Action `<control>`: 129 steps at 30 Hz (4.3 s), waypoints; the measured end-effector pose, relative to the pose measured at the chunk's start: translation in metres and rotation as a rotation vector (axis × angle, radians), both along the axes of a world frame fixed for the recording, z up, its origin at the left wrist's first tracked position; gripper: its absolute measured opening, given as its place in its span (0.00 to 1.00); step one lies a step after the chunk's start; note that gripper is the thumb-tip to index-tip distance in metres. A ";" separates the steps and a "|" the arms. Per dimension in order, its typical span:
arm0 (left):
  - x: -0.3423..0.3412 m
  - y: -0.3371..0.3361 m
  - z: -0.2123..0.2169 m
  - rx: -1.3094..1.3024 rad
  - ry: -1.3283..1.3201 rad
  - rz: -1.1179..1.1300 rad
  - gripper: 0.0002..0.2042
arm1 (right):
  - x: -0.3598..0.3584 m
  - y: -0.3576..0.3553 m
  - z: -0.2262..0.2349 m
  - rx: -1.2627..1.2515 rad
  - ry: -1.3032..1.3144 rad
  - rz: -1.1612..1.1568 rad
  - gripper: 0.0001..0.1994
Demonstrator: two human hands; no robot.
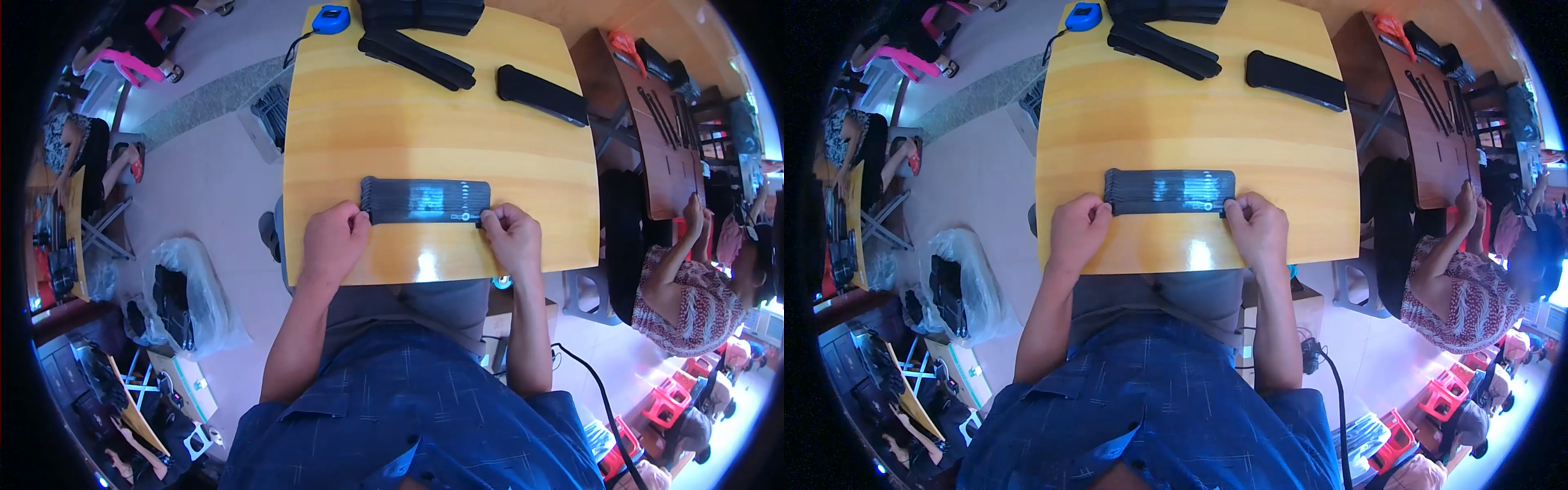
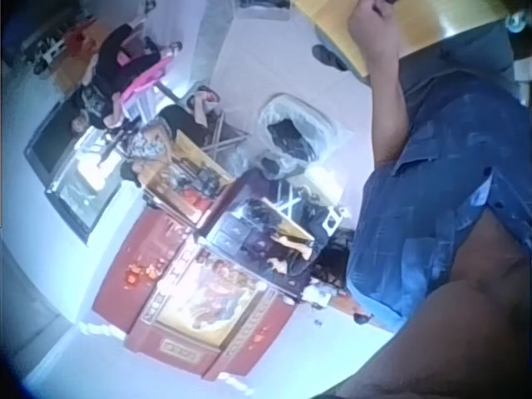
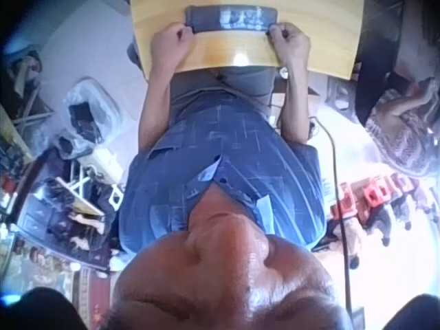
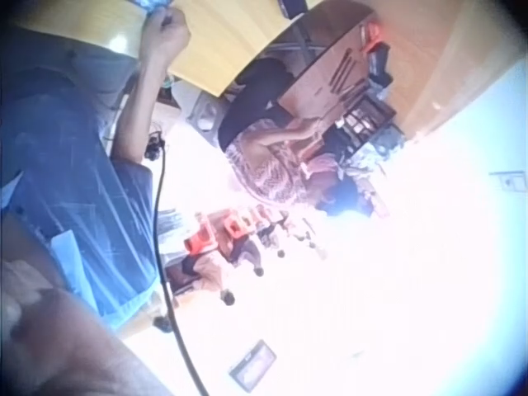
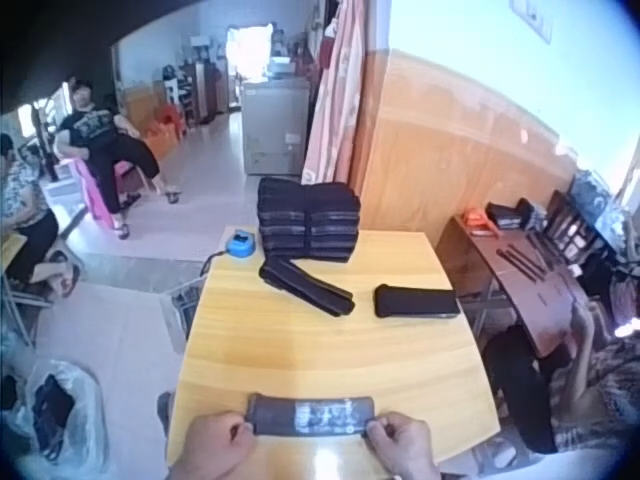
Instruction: Attaching multiple black elastic straps onto a plastic component using a pinned assembly jig.
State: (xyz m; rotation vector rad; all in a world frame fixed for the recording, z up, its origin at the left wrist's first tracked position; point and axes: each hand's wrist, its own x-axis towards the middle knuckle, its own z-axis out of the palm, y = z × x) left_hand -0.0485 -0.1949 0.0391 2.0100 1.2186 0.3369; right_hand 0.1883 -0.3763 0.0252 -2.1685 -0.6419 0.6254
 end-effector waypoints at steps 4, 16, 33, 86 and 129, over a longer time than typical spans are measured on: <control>-0.001 -0.003 -0.007 0.091 0.007 -0.004 0.11 | 0.003 -0.001 -0.009 -0.017 -0.064 0.008 0.13; 0.026 -0.024 0.030 0.591 -0.360 -0.169 0.18 | -0.023 0.043 0.029 0.342 -0.823 0.213 0.27; 0.080 0.010 -0.030 0.610 0.096 -0.293 0.32 | 0.001 0.095 -0.031 0.315 -0.909 0.279 0.19; 0.024 0.038 -0.004 0.050 0.226 -0.195 0.25 | -0.023 0.024 -0.030 0.564 -0.311 -0.119 0.16; 0.080 -0.026 0.162 -0.453 -0.633 -0.471 0.20 | 0.011 -0.017 0.131 0.384 -1.029 0.182 0.27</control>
